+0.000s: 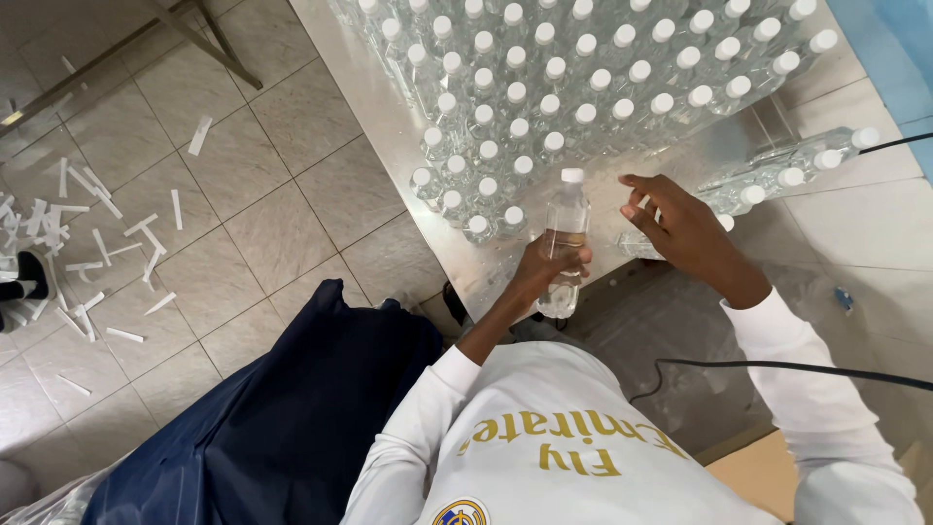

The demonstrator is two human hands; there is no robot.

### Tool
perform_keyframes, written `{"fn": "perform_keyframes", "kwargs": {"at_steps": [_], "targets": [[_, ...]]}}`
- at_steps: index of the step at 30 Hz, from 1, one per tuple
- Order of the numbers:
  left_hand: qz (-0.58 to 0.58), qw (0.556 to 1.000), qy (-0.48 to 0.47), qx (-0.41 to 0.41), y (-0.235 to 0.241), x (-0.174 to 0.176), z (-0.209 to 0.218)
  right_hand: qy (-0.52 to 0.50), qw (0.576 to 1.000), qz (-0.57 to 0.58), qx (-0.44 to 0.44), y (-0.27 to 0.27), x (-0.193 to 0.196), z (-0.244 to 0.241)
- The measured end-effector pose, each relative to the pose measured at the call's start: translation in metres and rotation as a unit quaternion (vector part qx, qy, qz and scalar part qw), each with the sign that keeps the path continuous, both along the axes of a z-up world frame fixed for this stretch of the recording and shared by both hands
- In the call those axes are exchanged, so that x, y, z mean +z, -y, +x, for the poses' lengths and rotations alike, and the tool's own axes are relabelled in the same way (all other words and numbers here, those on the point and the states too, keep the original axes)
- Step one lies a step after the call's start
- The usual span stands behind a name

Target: The person repeatedly picks up clear plastic bottles from a table, screws on white caps, and places the capped bottles back onto the table among many others.

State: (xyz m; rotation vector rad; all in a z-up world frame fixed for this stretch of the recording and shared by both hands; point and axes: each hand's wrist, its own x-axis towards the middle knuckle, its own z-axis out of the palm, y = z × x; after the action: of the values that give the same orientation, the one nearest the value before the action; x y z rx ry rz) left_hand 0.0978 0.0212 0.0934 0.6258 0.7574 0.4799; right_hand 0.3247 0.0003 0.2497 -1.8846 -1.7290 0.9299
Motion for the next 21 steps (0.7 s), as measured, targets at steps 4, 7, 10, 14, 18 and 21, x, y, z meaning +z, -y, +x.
{"fn": "perform_keyframes", "kwargs": {"at_steps": [4,7,10,14,18,21], "targets": [[0.173,0.98,0.072,-0.06,-0.02,0.046,-0.029,0.143,0.975,0.095,0.138,-0.003,0.019,0.004],[0.244,0.939,-0.052,-0.237,-0.035,0.069,-0.045,0.267,0.894,0.179,0.313,-0.002,0.012,0.02],[0.318,0.878,-0.1,-0.342,-0.042,0.086,-0.056,0.259,0.885,0.101,0.373,0.007,0.016,0.019],[0.328,0.872,-0.071,-0.356,-0.048,0.093,-0.054,0.286,0.914,0.017,0.288,0.03,-0.011,0.016],[0.365,0.868,-0.085,-0.324,-0.042,0.077,-0.054,-0.026,0.981,-0.189,0.024,0.031,-0.015,0.008],[0.311,0.886,-0.033,-0.342,-0.046,0.07,-0.059,0.153,0.976,-0.039,0.153,0.048,-0.011,0.012]]}}
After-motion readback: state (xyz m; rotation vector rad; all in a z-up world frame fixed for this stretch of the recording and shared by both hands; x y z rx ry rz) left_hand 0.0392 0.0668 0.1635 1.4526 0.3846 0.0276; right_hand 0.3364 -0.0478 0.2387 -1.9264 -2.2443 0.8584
